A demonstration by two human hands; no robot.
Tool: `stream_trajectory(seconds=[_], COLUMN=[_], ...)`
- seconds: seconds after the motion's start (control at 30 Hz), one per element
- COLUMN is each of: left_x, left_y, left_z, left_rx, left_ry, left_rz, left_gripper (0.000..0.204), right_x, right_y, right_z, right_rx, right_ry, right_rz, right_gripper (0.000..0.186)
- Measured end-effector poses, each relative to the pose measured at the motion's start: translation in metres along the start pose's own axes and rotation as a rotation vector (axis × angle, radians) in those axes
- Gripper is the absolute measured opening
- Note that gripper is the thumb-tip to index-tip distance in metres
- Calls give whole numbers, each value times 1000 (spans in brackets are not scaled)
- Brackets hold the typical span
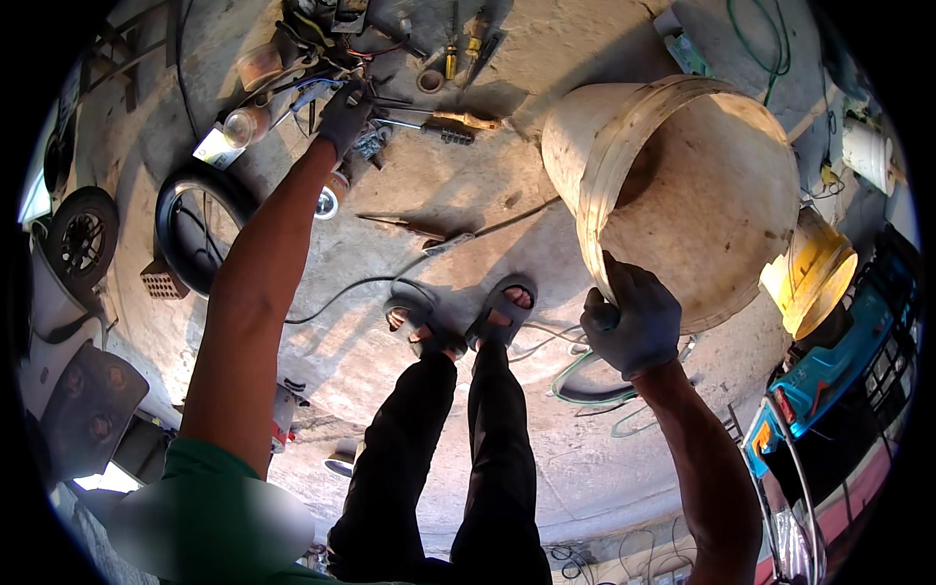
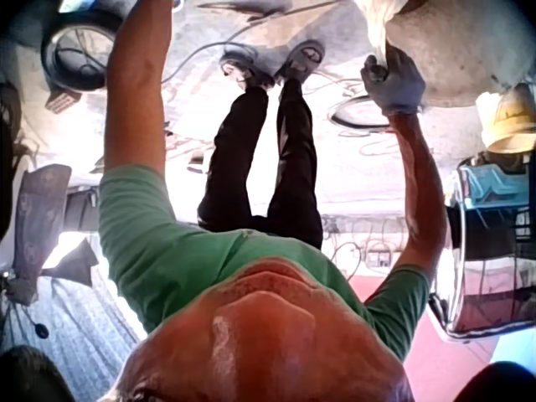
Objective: The person sits on the ground and works on the undercarriage of a vehicle, using a wrench to loosen and tighten bolts. They move around the workspace to retrieve tools and continue the repair.
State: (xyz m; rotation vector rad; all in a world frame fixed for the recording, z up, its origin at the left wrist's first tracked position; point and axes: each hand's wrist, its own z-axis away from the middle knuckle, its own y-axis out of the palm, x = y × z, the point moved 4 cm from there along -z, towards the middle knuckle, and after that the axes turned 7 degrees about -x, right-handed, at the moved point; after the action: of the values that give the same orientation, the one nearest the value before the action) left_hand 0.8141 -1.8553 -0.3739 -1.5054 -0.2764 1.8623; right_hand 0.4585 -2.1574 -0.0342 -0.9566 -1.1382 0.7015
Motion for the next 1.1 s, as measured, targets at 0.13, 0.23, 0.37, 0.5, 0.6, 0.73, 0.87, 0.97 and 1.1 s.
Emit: stream_trajectory(seconds=[0.13, 0.23, 0.37, 0.5, 0.6, 0.73, 0.87, 0.97, 1.1], left_x=[-65, -50, -7, -30, -31, -36, -45, -10, 27], left_y=[18, 10, -22, -18, -27, -28, -18, -31, -43], left_z=[11, 5, -7, 13, 14, 12, 6, -1, 1], left_rx=[160, 180, -122, 37, 85, 53, 110, 1, 57], left_ry=[51, 118, 236, 464, 432, 403, 327, 391, 224], left_rz=[-105, -197, -531, -593, -685, -757, -875, -807, -1053], left_gripper=[47, 42, 43, 62, 74, 79, 76, 61, 36], right_x=[-3, -2, 0, -5, -1, 2, 0, -1, 2], right_y=[-3, -3, 0, 0, 0, -1, -2, -1, -1], right_z=[3, 3, 1, 8, 6, 1, 1, 1, -3], right_rx=[29, 26, 34, 37, -10, -5, 20, 47, 30], right_ry=[64, 63, 50, 67, 47, 50, 63, 38, 13], right_rz=[20, 26, 3, 14, -21, -24, -15, 20, 7], right_gripper=[47, 47, 47, 36, 18, 18, 18, 41, 42])
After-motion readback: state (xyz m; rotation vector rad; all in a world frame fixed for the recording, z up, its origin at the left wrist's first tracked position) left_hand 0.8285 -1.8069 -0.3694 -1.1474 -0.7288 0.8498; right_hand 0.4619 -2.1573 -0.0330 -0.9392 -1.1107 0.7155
